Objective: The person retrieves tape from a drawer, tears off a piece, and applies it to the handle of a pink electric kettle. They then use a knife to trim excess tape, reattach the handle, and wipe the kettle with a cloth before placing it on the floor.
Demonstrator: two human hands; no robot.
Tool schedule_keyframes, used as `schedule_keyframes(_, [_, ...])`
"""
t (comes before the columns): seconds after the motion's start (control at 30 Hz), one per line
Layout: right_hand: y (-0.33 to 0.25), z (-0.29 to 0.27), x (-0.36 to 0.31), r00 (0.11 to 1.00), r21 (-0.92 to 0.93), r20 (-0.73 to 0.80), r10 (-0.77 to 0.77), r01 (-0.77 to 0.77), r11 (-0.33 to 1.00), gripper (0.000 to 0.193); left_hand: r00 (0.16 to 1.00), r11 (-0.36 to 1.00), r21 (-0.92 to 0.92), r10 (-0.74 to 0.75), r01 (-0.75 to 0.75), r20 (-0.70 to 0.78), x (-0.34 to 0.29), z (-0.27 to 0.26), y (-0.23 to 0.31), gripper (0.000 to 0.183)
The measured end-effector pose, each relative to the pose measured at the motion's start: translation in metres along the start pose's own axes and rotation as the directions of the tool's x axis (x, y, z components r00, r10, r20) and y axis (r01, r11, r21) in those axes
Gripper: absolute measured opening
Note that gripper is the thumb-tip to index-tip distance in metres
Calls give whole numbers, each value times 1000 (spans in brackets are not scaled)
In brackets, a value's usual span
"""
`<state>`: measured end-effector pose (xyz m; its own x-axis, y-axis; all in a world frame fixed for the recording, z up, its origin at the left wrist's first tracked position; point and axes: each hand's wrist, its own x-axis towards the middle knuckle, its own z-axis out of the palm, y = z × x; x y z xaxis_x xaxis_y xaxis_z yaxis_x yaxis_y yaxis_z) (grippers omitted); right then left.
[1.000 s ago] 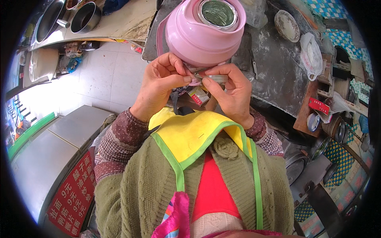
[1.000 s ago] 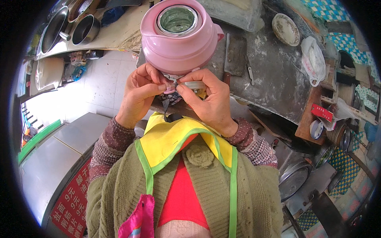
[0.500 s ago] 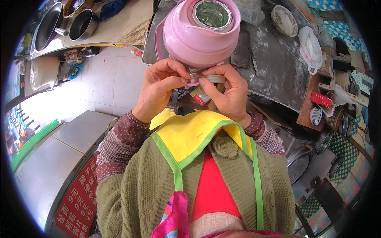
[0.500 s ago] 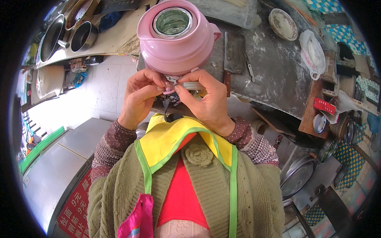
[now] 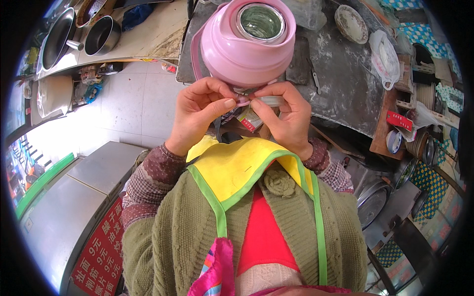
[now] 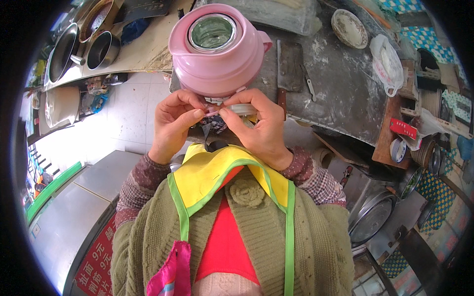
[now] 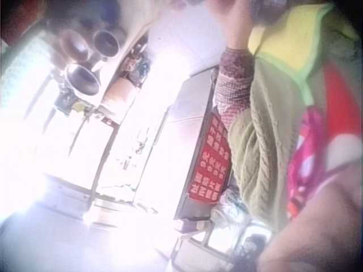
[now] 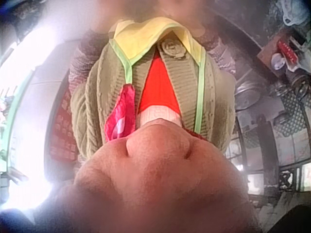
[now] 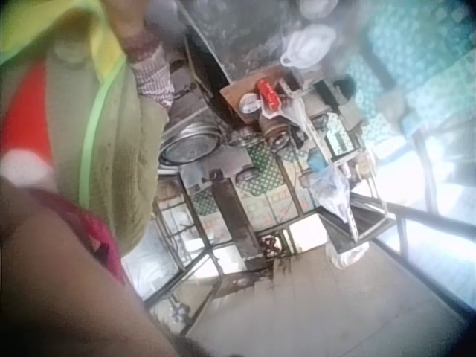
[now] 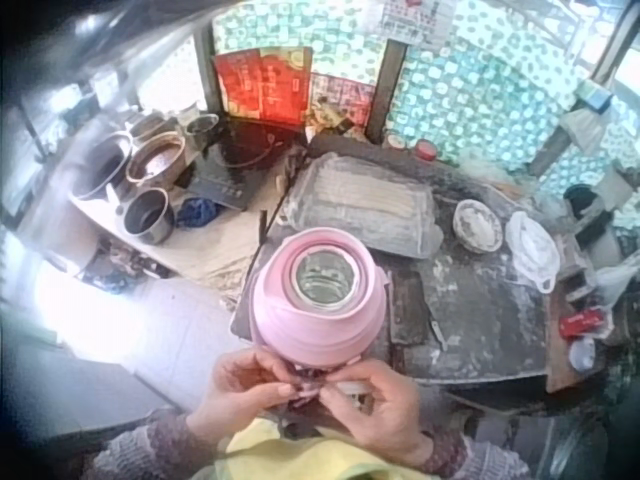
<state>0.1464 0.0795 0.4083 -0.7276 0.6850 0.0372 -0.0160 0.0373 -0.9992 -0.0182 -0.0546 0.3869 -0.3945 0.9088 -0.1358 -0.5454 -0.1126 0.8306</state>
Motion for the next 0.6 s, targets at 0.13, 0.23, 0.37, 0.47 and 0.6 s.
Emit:
schedule_keyframes(0.13, [-6, -6, 0, 1000, 8, -1, -31, 31, 999, 16, 998, 998, -7, 63, -63, -7, 0, 5, -3, 17])
schedule_keyframes(0.23, [-9, -9, 1, 998, 28, -3, -64, 64, 998, 17, 994, 995, 31, 101, -100, -35, -2, 13, -2, 21])
schedule_keyframes(0.37, [-12, -19, 1, 989, -29, 58, -136, 138, 990, 21, 991, 978, 182, 118, -104, -66, -9, 24, 1, 27])
schedule_keyframes(0.47, [-13, -24, -2, 987, -39, 96, -132, 136, 990, 23, 986, 951, 281, 156, -132, -63, -11, 29, 3, 31])
schedule_keyframes(0.6, [-15, -29, -4, 979, -31, 137, -151, 156, 987, 24, 974, 887, 417, 228, -198, -22, -12, 33, 6, 32])
